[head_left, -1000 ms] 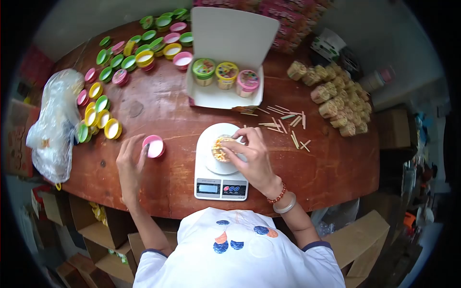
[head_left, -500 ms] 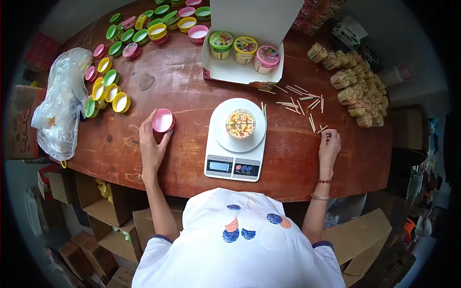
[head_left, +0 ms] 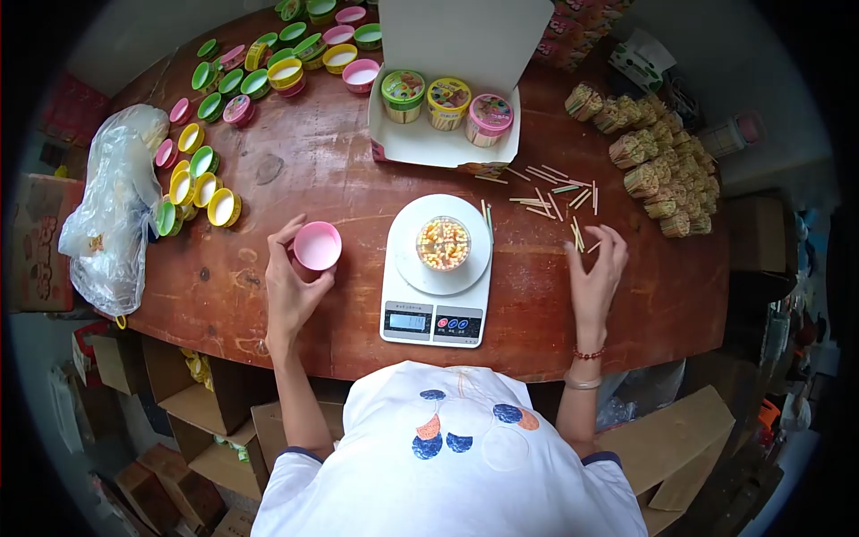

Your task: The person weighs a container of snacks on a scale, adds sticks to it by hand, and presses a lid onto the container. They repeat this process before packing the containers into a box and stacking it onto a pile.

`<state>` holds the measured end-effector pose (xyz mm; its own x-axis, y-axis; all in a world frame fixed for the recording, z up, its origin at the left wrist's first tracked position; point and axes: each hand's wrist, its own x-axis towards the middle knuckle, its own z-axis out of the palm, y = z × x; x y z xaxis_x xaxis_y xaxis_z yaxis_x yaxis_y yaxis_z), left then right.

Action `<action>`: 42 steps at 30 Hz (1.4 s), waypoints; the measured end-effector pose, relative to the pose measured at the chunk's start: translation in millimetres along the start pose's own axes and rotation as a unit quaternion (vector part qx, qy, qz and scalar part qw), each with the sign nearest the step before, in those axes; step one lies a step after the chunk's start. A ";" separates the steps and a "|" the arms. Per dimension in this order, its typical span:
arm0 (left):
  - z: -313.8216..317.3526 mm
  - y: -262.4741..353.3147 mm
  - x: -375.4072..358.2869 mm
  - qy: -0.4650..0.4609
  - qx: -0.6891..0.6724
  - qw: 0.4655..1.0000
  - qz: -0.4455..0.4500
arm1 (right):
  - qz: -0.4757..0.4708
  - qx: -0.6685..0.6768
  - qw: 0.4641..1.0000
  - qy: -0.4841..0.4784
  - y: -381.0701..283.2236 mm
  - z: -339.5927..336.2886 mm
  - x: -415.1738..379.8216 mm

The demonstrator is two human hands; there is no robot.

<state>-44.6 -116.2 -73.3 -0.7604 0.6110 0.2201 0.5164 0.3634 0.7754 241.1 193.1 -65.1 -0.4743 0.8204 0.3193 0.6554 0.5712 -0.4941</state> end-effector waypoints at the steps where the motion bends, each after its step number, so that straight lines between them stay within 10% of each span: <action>1: 1.2 13.4 5.5 -0.045 -0.019 0.999 0.006 | -0.055 0.049 0.997 -0.032 -22.4 0.4 -1.1; 5: 17.5 68.6 33.6 -0.211 -0.004 0.970 0.119 | -0.149 0.218 0.946 -0.189 -91.9 37.9 -24.6; 11: 42.5 107.4 54.0 -0.267 0.000 0.947 0.181 | -0.197 0.335 0.911 -0.136 -108.7 51.3 -25.4; 19: 85.6 195.9 38.2 -0.234 -0.114 0.944 0.204 | -0.210 0.369 0.901 -0.090 -96.5 44.9 -46.8; 23: 113.2 218.7 60.7 -0.250 -0.125 0.917 0.285 | -0.268 0.408 0.860 0.150 -86.3 57.6 -47.4; 26: 117.3 222.5 64.0 -0.242 -0.117 0.915 0.301 | -0.228 0.433 0.866 0.106 -87.1 64.3 -50.3; 27: 118.7 222.4 64.1 -0.241 -0.115 0.914 0.304 | -0.125 0.447 0.883 -0.067 -86.9 51.6 -51.4; 33: 118.9 215.6 73.1 -0.218 -0.095 0.917 0.320 | -0.089 0.594 0.798 -0.050 -91.7 87.4 -50.8; 34: 119.2 214.6 73.7 -0.213 -0.094 0.918 0.321 | -0.116 0.398 0.909 0.046 -93.5 84.1 -59.7; 36: 118.3 213.1 74.8 -0.207 -0.092 0.917 0.327 | -0.307 0.404 0.847 0.159 -93.9 80.0 -45.6; 38: 117.2 212.1 77.3 -0.200 -0.090 0.916 0.336 | -0.255 0.422 0.869 0.043 -75.9 131.6 -61.1; 40: 117.2 211.8 79.8 -0.193 -0.089 0.915 0.344 | -0.037 0.645 0.744 -0.168 -74.5 131.3 -57.7; 42: 114.7 208.4 80.4 -0.190 -0.083 0.914 0.350 | 0.190 0.770 0.497 -0.352 -78.1 126.9 -58.3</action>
<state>47.0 89.3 38.2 -0.0594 0.8641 0.4998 0.7325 -0.3024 0.6099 143.0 97.4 -147.8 -0.9320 0.3392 -0.1278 -0.1930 -0.7628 -0.6171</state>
